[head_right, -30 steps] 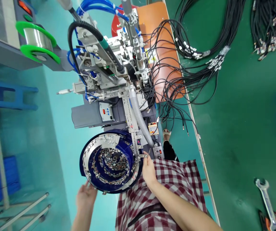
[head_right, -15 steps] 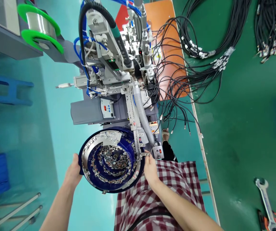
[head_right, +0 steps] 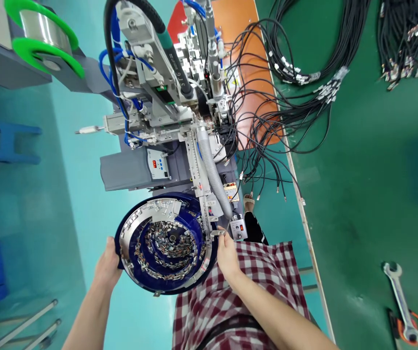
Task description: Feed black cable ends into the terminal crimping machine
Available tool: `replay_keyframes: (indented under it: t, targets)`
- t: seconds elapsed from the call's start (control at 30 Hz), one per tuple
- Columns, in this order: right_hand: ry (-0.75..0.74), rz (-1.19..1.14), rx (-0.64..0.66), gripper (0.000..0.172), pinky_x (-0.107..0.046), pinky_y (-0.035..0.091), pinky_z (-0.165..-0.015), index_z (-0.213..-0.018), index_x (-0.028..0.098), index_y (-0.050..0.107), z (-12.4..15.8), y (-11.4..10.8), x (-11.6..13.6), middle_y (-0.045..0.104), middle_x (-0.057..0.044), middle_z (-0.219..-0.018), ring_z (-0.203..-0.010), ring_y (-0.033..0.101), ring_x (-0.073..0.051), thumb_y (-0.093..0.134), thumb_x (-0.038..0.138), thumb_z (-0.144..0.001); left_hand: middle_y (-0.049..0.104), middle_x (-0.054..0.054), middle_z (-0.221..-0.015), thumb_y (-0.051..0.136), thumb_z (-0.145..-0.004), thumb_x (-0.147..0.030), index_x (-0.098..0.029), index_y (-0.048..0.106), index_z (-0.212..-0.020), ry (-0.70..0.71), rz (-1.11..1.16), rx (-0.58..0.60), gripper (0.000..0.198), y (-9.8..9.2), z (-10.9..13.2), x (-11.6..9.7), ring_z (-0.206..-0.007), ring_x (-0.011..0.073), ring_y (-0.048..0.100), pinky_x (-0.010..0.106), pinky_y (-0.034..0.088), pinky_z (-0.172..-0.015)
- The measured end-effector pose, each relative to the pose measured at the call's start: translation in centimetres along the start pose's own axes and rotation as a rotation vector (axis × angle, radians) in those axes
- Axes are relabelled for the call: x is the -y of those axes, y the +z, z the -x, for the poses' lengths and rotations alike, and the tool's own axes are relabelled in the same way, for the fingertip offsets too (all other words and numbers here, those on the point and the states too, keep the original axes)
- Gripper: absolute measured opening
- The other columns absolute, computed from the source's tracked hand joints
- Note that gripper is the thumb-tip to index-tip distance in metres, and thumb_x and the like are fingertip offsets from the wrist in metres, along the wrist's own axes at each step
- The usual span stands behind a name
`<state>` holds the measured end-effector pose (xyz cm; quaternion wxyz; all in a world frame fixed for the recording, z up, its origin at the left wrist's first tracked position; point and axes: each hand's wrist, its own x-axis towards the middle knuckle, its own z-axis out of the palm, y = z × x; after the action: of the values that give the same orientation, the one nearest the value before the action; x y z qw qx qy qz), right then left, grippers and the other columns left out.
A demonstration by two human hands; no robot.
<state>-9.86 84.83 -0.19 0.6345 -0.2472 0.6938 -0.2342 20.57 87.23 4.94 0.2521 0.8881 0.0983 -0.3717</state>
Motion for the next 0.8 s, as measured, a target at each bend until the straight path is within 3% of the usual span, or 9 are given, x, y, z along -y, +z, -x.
replay_keyframes:
  t: [0.33,0.8]
  targets:
    - [0.013,-0.020,-0.019,0.054,-0.045,0.040,-0.106,-0.115,0.018,0.066,0.1,0.1,-0.1,0.069,-0.010,-0.117,-0.112,0.061,-0.029,0.051,0.060,-0.084,0.070,0.009,-0.077,0.044,-0.093,-0.047,-0.007,0.065,-0.109,-0.005,-0.048,-0.071,0.048,0.3,1.0,-0.8,-0.100,0.0262,0.065,0.036,0.053,-0.090]
    - [-0.023,-0.036,0.024,0.056,-0.044,0.041,-0.105,-0.114,0.018,0.067,0.1,-0.2,0.2,0.070,-0.011,-0.114,-0.113,0.060,-0.029,0.051,0.063,-0.084,0.072,0.011,-0.085,0.045,-0.091,-0.051,-0.009,0.060,-0.118,-0.060,0.016,0.019,0.053,-0.4,-0.6,0.0,-0.091,0.0251,0.069,0.036,0.057,-0.083]
